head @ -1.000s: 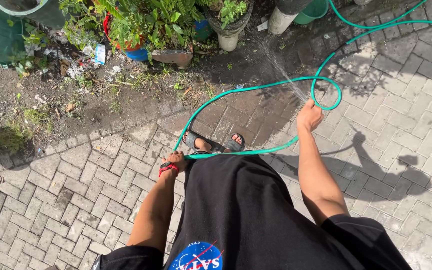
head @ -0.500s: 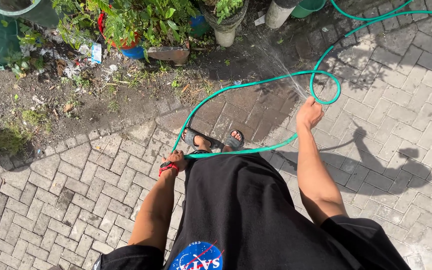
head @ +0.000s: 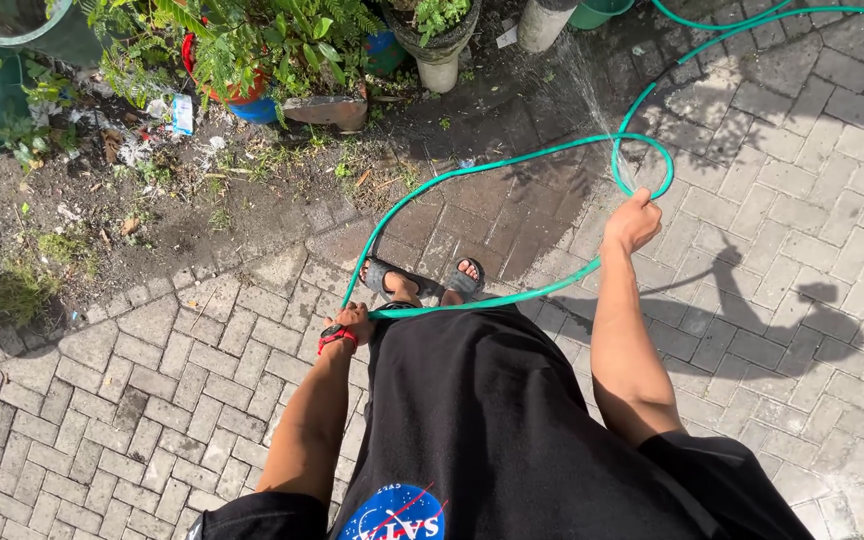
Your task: Watering various potted plants in an outdoor garden area using a hose.
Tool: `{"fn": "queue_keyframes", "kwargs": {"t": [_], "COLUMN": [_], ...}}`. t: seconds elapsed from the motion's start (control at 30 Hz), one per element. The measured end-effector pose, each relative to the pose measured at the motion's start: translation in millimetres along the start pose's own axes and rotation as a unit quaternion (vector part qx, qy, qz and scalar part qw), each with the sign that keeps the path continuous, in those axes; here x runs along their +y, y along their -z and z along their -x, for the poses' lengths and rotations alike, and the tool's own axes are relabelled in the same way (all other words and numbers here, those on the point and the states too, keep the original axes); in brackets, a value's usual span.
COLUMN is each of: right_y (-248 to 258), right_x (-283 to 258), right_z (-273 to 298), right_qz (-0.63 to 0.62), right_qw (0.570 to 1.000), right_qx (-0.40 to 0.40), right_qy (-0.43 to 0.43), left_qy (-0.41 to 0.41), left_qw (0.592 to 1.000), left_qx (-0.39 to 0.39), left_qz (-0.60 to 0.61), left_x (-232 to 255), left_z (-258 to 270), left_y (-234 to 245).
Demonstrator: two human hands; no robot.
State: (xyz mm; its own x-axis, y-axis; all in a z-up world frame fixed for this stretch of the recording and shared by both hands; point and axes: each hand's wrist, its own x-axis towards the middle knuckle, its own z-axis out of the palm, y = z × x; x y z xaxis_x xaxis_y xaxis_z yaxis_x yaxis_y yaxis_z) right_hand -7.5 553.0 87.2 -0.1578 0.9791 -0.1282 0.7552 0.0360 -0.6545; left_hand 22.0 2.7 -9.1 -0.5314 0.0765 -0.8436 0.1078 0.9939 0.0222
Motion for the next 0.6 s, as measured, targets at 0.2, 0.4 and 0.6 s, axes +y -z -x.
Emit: {"fn": "queue_keyframes", "kwargs": {"t": [0.2, 0.4, 0.6], "right_y": [-5, 1, -9], "right_x": [8, -9, -1], "right_z": [-8, -4, -15], "right_qz": [0.002, -0.011, -0.003], "right_qw": [1.0, 1.0, 1.0], "right_qx": [0.019, 0.009, 0.021], "right_qy": [0.009, -0.005, 0.016], "left_qy": [-0.004, -0.009, 0.006], "left_qw": [1.0, 1.0, 1.0], "left_qx": [-0.001, 0.002, -0.001], "left_qz": [-0.002, -0.001, -0.002], "left_x": [1, 2, 8], "left_z": [-3, -2, 5], "left_y": [1, 7, 13]}}
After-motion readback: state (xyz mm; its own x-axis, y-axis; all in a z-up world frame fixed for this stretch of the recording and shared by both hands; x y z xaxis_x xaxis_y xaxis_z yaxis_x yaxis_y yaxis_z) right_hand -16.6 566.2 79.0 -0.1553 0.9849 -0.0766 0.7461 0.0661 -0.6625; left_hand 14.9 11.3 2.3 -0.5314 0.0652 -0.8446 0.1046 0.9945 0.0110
